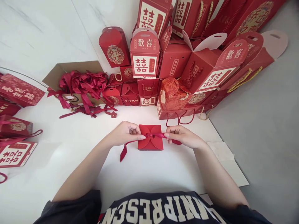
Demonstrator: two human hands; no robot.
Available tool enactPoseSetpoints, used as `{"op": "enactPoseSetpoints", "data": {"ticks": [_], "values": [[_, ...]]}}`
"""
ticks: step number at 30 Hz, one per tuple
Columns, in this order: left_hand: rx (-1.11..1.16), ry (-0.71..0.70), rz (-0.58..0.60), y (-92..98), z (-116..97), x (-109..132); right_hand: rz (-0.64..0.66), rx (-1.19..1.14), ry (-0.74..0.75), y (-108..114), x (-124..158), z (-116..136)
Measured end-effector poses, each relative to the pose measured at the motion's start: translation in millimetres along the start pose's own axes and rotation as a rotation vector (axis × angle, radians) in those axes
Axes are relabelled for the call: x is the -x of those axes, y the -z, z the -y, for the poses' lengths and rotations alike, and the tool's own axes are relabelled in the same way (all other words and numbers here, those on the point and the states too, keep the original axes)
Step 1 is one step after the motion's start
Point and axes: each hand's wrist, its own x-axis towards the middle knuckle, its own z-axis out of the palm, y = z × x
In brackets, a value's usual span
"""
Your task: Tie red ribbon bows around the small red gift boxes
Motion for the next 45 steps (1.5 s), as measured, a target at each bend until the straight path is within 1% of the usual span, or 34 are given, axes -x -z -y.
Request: {"op": "enactPoseSetpoints", "data": {"ticks": [4, 8, 12, 14, 19, 22, 24, 27, 31, 35, 37, 39, 40, 41, 45], "values": [[0.027, -0.011, 0.013, 4.0, -1, 0, 0.002, 0.032, 0.025, 5, 3, 0], [0.025, -0.011, 0.085, 10.1, -1, -1, 0.022, 0.107, 0.021, 11, 6, 2], [-0.002, 0.01, 0.151, 16.0, 2, -2, -0.016, 0.201, 0.08, 16, 7, 5], [-0.029, 0.024, 0.173, 17.2, 2, -3, -0.005, 0.217, 0.095, 16, 6, 5], [-0.051, 0.066, 0.24, 16.5, 1, -3, 0.071, 0.123, 0.054, 5, 2, 4], [-0.004, 0.065, 0.235, 17.0, 1, -4, 0.055, 0.079, 0.046, -5, -3, 2], [0.031, 0.066, 0.24, 18.6, 4, -5, 0.032, 0.07, 0.057, -7, -5, -1], [0.088, 0.088, 0.298, 21.8, 12, -8, 0.017, 0.07, 0.056, -5, -7, -4], [0.154, 0.091, 0.366, 27.0, 25, -11, 0.03, 0.071, 0.045, -2, -7, -5], [0.148, 0.069, 0.493, 35.0, 32, -10, 0.054, 0.08, 0.057, -3, -8, -6], [0.113, 0.035, 0.563, 39.6, 33, -9, 0.058, 0.069, 0.053, -4, -9, -6], [0.056, -0.067, 0.595, 43.2, 33, -8, 0.056, 0.052, 0.049, -4, -9, -7], [0.029, -0.141, 0.576, 44.1, 33, -8, 0.053, 0.041, 0.049, -4, -10, -7], [0.009, -0.215, 0.53, 44.2, 33, -8, 0.051, 0.03, 0.047, -4, -10, -8], [0.051, -0.446, 0.266, 35.7, 29, -11, 0.031, 0.004, 0.061, -4, -12, -10]]}}
